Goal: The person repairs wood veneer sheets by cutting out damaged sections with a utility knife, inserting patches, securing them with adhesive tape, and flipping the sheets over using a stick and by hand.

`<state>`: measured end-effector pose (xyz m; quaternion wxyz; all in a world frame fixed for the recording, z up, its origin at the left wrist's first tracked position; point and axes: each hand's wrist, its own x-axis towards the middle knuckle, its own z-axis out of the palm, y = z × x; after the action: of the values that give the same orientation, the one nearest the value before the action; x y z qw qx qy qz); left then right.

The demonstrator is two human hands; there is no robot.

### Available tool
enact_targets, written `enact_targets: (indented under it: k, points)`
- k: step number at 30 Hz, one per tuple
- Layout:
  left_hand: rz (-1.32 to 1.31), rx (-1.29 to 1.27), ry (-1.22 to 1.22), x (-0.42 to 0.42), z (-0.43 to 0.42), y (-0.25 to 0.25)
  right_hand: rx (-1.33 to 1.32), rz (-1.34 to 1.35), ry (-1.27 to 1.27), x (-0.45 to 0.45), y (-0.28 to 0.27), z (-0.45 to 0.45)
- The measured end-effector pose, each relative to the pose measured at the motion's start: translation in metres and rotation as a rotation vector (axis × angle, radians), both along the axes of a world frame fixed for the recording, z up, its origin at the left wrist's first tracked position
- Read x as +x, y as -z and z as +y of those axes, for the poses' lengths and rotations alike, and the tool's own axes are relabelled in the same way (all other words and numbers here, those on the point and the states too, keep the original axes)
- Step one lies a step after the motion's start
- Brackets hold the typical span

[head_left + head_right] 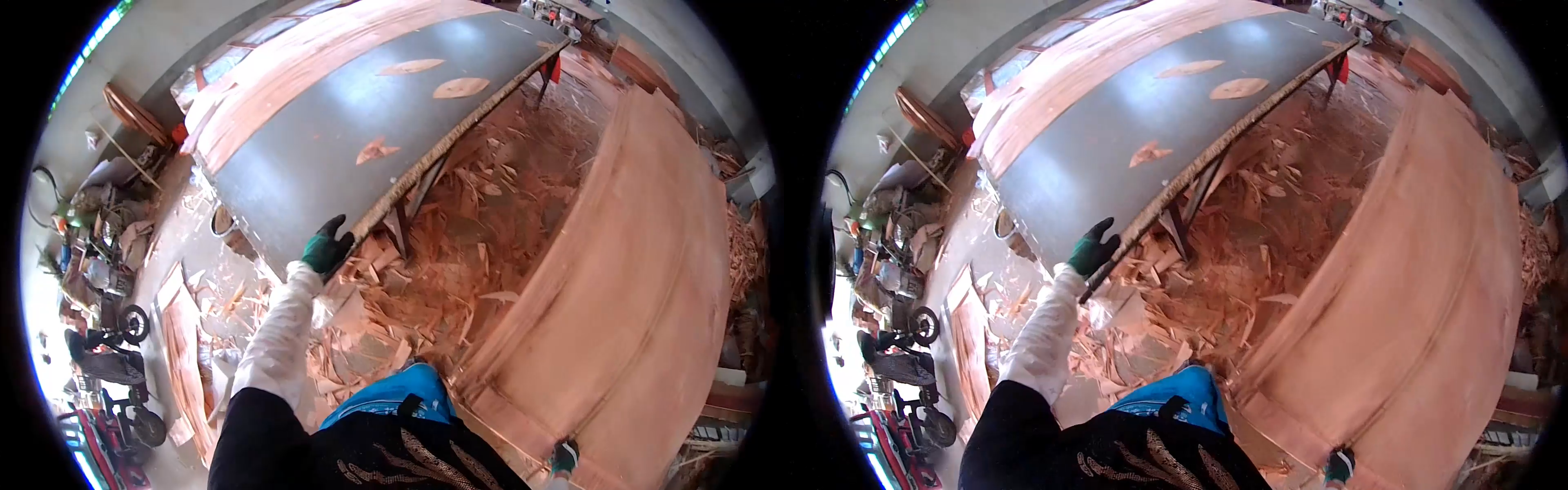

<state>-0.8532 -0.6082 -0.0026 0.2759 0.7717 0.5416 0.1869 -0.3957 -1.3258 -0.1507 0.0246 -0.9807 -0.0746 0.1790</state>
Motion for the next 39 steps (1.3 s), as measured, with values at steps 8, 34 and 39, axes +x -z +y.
enact_targets:
  k: [8,34,39]
  points:
    - [-0.016,0.108,-0.061,0.085,0.185,0.028,0.015,0.049,0.272,0.003,0.017,0.038]
    - [0.181,0.551,-0.344,0.370,0.647,0.062,0.430,-0.172,-1.054,0.399,-0.083,0.821]
    - [0.191,0.031,-0.494,0.404,0.698,0.070,0.566,0.563,-0.988,0.423,-0.099,0.920]
